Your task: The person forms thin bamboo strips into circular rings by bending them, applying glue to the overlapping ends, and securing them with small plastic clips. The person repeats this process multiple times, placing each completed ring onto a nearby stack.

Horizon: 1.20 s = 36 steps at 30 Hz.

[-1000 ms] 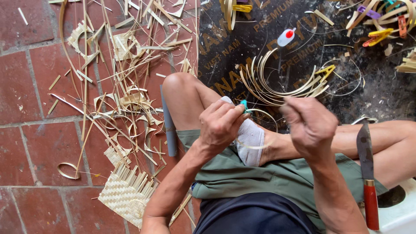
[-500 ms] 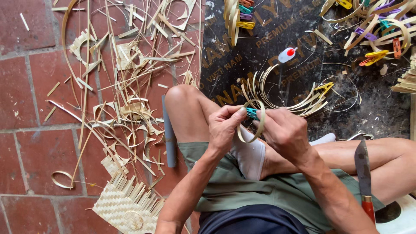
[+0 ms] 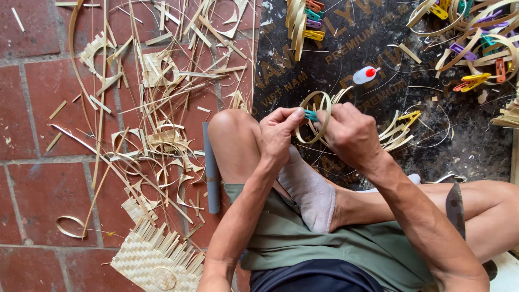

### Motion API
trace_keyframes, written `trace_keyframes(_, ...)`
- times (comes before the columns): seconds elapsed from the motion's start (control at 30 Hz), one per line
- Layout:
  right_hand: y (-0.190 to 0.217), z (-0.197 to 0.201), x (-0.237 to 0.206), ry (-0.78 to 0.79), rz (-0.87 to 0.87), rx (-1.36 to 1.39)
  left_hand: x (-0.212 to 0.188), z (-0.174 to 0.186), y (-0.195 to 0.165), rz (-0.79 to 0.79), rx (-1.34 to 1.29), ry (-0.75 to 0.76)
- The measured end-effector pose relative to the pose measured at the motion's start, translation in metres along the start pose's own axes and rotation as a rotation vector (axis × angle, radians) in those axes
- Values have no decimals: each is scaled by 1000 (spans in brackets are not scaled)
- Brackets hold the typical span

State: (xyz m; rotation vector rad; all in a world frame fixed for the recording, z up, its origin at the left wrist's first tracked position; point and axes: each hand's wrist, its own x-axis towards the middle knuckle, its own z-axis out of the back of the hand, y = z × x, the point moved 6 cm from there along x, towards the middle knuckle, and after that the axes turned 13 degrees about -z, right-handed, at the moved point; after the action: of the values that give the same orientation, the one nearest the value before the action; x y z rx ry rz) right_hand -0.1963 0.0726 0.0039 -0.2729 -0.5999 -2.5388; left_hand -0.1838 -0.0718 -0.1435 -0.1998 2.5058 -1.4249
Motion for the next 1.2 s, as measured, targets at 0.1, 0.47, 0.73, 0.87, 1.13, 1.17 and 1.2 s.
trace_keyframes(0.1, -14, -12, 11, 45, -116, 60, 11, 3, 10, 39, -52, 30)
trace_keyframes(0.47, -77, -53, 41, 27, -509, 157, 44, 38, -6, 31, 41, -70)
trace_keyframes(0.73, -141, -123, 116, 205, -685, -89, 40, 41, 2, 1, 46, -46)
trace_keyframes(0.87, -140, -125, 133, 173, -669, 6, 40, 39, 3, 19, 8, -39)
trace_keyframes(1.13, -132, -127, 142, 119, -619, 43, 43, 29, 6, 27, 4, -5)
trace_keyframes(1.17, -129, -125, 136, 104, -620, 15, 42, 28, 5, 25, -11, -5)
trace_keyframes(1.2, -127, -121, 129, 88, -621, -12, 42, 27, 5, 23, -27, -4)
